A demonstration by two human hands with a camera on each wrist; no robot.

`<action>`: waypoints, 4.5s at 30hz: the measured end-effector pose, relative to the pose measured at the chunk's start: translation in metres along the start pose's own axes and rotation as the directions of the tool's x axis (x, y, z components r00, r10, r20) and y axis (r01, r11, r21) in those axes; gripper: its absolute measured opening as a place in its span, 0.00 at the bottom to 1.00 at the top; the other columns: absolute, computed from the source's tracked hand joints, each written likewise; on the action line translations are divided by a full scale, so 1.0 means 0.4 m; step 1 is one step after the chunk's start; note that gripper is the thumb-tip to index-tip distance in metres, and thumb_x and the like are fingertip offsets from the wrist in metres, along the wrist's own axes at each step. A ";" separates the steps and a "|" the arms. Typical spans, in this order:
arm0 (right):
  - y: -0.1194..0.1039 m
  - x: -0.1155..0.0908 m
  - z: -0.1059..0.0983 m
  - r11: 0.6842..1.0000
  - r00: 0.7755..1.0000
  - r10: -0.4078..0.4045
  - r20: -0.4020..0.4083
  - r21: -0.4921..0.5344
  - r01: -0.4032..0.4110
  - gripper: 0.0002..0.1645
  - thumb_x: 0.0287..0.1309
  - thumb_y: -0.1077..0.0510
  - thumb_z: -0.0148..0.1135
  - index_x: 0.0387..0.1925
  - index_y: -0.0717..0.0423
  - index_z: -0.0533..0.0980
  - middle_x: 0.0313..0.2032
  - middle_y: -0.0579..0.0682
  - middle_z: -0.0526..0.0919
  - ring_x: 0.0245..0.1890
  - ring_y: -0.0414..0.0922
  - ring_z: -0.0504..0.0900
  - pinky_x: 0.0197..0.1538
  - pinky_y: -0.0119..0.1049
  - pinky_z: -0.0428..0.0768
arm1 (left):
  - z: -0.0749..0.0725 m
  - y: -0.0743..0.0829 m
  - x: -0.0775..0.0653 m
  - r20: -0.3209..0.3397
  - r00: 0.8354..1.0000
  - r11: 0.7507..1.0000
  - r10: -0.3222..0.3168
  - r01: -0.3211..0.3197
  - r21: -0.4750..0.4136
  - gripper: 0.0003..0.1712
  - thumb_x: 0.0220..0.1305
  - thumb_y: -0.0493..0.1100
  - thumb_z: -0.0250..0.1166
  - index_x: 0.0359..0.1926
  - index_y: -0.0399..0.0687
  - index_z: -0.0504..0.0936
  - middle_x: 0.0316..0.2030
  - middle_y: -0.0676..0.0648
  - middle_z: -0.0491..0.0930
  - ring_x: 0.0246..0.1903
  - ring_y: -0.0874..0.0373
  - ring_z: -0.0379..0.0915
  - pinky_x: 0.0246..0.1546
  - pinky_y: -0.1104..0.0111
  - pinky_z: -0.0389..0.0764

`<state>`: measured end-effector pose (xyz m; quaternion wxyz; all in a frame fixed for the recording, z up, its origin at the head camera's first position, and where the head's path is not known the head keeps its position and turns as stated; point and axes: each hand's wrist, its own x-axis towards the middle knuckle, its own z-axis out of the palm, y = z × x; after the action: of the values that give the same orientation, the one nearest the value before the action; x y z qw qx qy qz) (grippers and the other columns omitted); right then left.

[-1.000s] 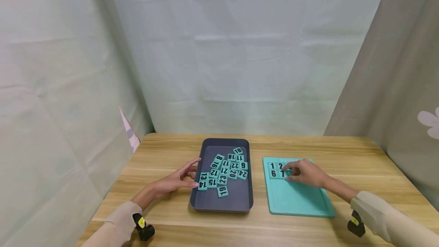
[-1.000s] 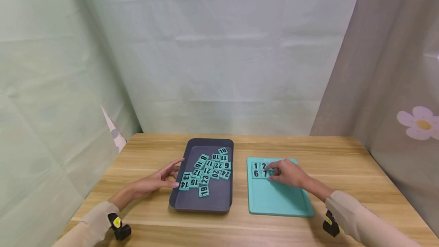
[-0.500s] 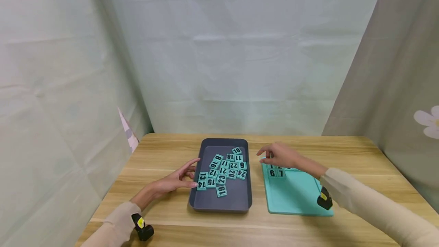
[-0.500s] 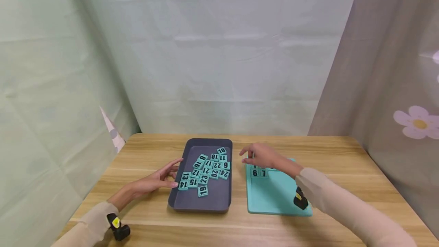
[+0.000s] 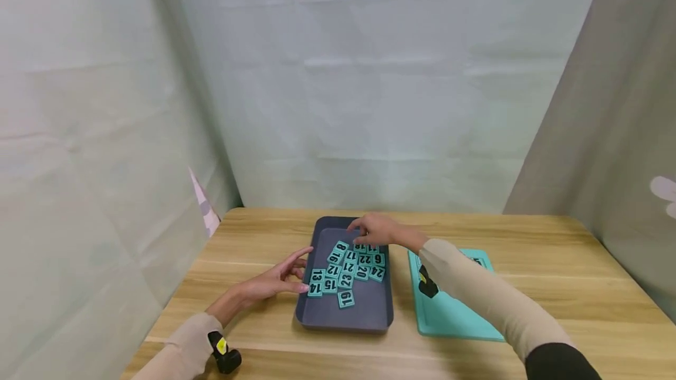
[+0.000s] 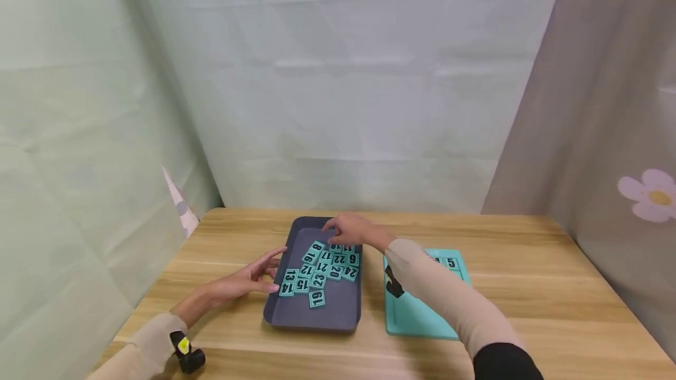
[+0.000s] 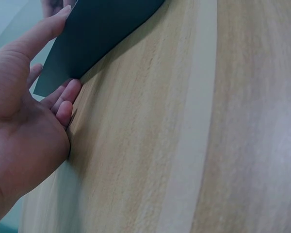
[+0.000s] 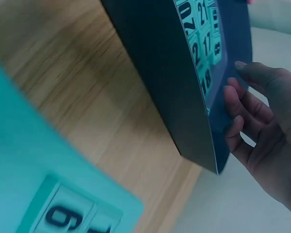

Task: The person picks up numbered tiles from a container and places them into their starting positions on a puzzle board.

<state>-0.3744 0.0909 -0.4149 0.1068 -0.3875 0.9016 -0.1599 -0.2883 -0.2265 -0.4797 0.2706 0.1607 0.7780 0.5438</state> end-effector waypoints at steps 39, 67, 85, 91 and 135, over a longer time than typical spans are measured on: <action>0.004 -0.065 0.008 0.996 0.989 -0.083 -0.125 0.003 0.084 0.20 0.63 0.54 0.70 0.53 0.59 0.82 0.22 0.42 0.79 0.20 0.31 0.69 0.31 0.27 0.70 | 0.020 0.004 0.028 0.031 0.999 0.999 0.039 -0.039 -0.007 0.50 0.68 0.46 0.69 0.81 0.65 0.49 0.72 0.37 0.58 0.60 0.47 0.62 0.57 0.59 0.64; 0.149 -0.552 0.058 0.989 0.979 0.061 -0.196 0.142 -0.033 0.16 0.61 0.54 0.72 0.47 0.58 0.83 0.22 0.33 0.76 0.22 0.25 0.68 0.27 0.26 0.73 | -0.006 0.009 0.019 0.028 0.999 1.000 0.026 -0.026 0.010 0.50 0.69 0.46 0.68 0.81 0.65 0.48 0.73 0.38 0.58 0.61 0.46 0.61 0.59 0.58 0.65; 0.158 -0.568 0.063 0.973 0.993 0.054 -0.101 0.230 -0.029 0.24 0.56 0.52 0.76 0.53 0.57 0.82 0.25 0.35 0.76 0.24 0.26 0.68 0.28 0.26 0.71 | -0.010 0.005 0.020 0.025 1.000 1.000 0.014 -0.015 0.009 0.50 0.69 0.46 0.68 0.81 0.65 0.48 0.73 0.37 0.58 0.61 0.46 0.61 0.61 0.55 0.63; 0.163 -0.562 0.065 0.965 0.994 -0.072 -0.088 0.246 0.092 0.25 0.58 0.55 0.74 0.56 0.59 0.81 0.25 0.37 0.78 0.24 0.25 0.67 0.27 0.24 0.71 | -0.010 0.009 0.021 0.023 1.000 1.000 0.013 -0.013 0.016 0.50 0.68 0.46 0.69 0.81 0.65 0.48 0.73 0.37 0.58 0.61 0.46 0.61 0.59 0.57 0.63; 0.196 -0.602 0.055 0.966 0.937 0.247 -0.249 0.134 -0.220 0.19 0.57 0.54 0.75 0.46 0.61 0.84 0.21 0.35 0.74 0.22 0.28 0.67 0.26 0.26 0.67 | -0.011 0.007 0.018 0.021 0.999 0.999 0.024 -0.025 0.028 0.50 0.69 0.46 0.68 0.81 0.65 0.48 0.72 0.38 0.59 0.62 0.46 0.60 0.59 0.56 0.63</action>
<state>-0.2565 0.3134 -0.4480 0.0243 -0.2470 0.9378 -0.2427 -0.2967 -0.2249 -0.4777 0.2698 0.1798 0.7807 0.5342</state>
